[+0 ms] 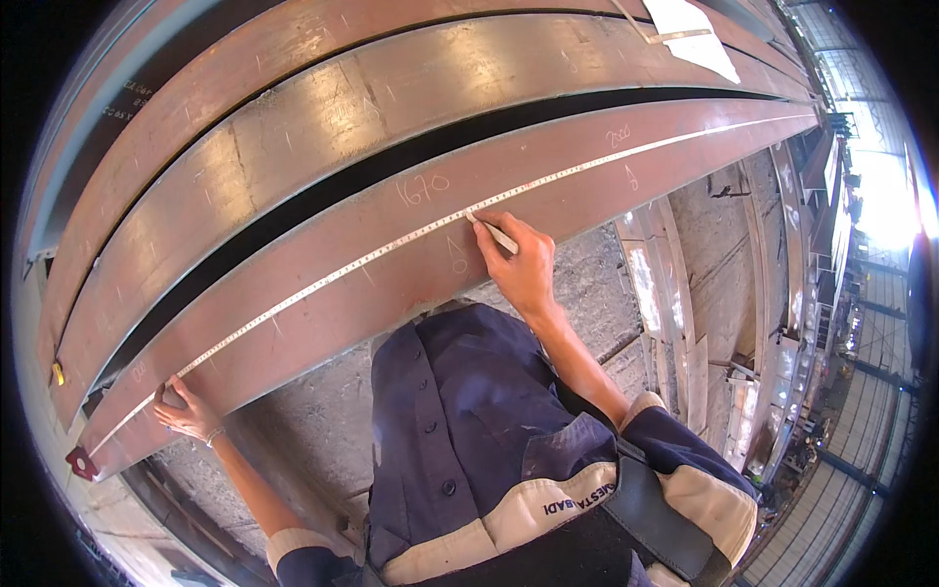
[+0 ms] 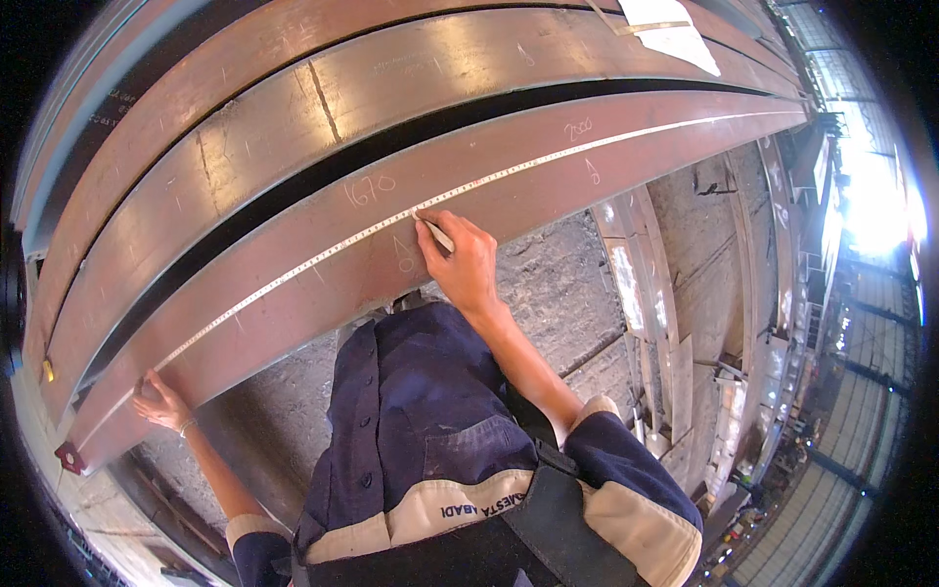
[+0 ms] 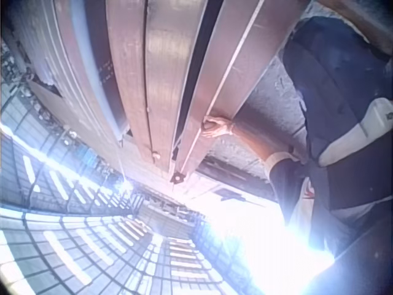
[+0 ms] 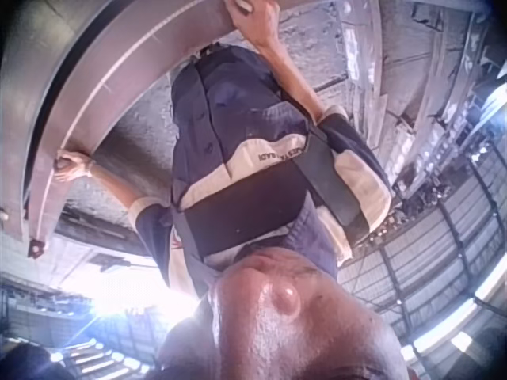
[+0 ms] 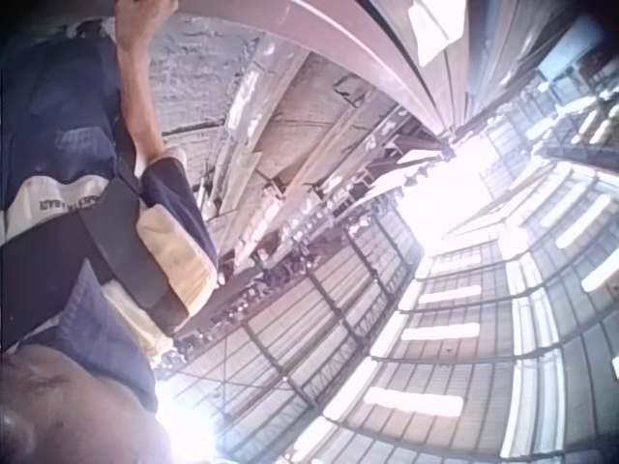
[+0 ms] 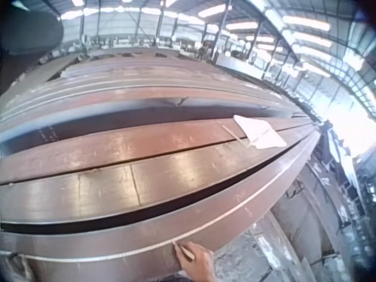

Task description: The person measures a large curved metal sheet using a tape measure and marks measurement points with a white marker. The person repeatedly extends the tape measure along the sheet and writes numerical values at specific intervals.

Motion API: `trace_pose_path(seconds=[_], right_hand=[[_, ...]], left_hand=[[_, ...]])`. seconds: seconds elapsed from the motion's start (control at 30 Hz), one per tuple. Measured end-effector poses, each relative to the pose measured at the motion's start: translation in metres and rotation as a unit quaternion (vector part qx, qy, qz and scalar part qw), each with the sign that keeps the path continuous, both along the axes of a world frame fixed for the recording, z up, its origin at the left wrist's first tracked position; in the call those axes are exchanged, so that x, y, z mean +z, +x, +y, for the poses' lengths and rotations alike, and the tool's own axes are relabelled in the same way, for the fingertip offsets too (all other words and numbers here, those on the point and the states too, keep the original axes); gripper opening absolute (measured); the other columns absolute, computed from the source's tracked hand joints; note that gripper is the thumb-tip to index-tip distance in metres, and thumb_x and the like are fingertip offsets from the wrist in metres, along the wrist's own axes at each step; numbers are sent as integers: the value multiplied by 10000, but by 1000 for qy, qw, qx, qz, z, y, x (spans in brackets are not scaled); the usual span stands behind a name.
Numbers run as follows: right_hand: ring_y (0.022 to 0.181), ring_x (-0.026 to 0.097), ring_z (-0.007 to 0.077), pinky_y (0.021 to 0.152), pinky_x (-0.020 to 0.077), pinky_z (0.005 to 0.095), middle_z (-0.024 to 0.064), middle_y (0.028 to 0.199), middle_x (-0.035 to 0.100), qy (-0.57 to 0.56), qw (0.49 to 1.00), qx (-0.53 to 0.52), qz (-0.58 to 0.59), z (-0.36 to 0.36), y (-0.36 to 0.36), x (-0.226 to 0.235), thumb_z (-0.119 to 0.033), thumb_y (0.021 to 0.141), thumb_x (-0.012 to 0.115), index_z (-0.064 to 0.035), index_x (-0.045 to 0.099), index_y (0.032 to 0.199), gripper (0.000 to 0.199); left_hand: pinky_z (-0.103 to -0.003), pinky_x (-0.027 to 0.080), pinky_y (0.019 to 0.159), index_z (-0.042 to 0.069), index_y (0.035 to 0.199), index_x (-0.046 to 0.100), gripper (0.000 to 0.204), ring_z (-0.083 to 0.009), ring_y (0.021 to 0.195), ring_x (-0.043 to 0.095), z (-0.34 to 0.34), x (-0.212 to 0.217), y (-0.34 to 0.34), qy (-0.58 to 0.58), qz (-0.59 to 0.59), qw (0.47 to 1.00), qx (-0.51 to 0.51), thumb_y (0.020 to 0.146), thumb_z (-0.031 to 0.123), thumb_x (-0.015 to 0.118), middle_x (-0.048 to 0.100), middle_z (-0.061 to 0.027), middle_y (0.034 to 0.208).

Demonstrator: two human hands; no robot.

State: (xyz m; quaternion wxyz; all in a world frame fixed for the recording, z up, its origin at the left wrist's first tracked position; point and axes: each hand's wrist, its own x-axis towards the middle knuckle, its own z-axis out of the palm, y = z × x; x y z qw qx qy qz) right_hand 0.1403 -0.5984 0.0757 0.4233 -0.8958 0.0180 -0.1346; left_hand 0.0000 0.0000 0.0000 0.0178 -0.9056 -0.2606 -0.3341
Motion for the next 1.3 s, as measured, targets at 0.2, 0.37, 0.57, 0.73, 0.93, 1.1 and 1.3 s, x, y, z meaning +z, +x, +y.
trace_pose_path(seconds=[0.2, 0.37, 0.57, 0.73, 0.93, 1.1, 1.3], right_hand=[[847, 768, 345, 761, 595, 403, 162, 943, 787, -11, 1000, 1, -8, 1, 4, 0, -113, 939, 772, -49, 793, 1051, 130], [835, 763, 349, 755, 592, 410, 163, 929, 784, -18, 1000, 5, -14, 1, 4, 0, -113, 939, 771, -52, 796, 1047, 126], [832, 759, 355, 747, 589, 419, 165, 924, 782, -23, 1000, 12, -17, 0, 6, 0, -116, 939, 770, -49, 795, 1044, 127], [883, 788, 333, 788, 596, 370, 161, 965, 799, -26, 999, 3, 33, 2, 7, 9, -124, 941, 762, -40, 803, 1053, 147], [858, 752, 411, 775, 586, 439, 214, 929, 771, -23, 997, 10, 78, 7, 15, 17, -127, 933, 730, -10, 779, 1018, 153], [847, 730, 449, 790, 583, 475, 247, 868, 746, -124, 978, 70, 151, -2, 24, 55, -136, 897, 740, 0, 779, 954, 153], [850, 751, 437, 822, 600, 448, 238, 903, 768, -81, 962, 64, 252, -36, 13, 105, -135, 868, 753, -4, 800, 948, 161]], left_hand=[[-524, 486, 945, 54, 1150, 700, 517, -340, 1059, 629, -3, 1, 5, 9, 5, 1000, 11, 1011, 552, 701, 688, -97, 1096], [-521, 485, 945, 49, 1148, 701, 523, -338, 1056, 631, -1, 2, 3, 8, 8, 1000, 15, 1011, 554, 702, 690, -96, 1087], [-518, 484, 943, 47, 1151, 701, 514, -335, 1056, 634, -1, 2, 3, 9, 4, 1000, 9, 1011, 541, 708, 689, -100, 1085], [-518, 483, 942, 46, 1149, 701, 508, -335, 1056, 635, -2, 1, 2, 14, 13, 1000, 20, 1007, 533, 718, 690, -99, 1081], [-521, 484, 959, 60, 1144, 715, 535, -340, 1065, 635, -1, 3, 2, -12, 3, 1000, 11, 1009, 577, 690, 685, -104, 1081], [-517, 492, 916, 51, 1117, 703, 495, -338, 1019, 644, -1, 1, 1, 15, -6, 1000, 0, 1006, 533, 719, 690, -101, 1061], [-518, 490, 913, 47, 1114, 702, 489, -343, 1016, 647, 2, -1, 2, 31, -1, 1000, 0, 1005, 523, 726, 689, -106, 1052]])
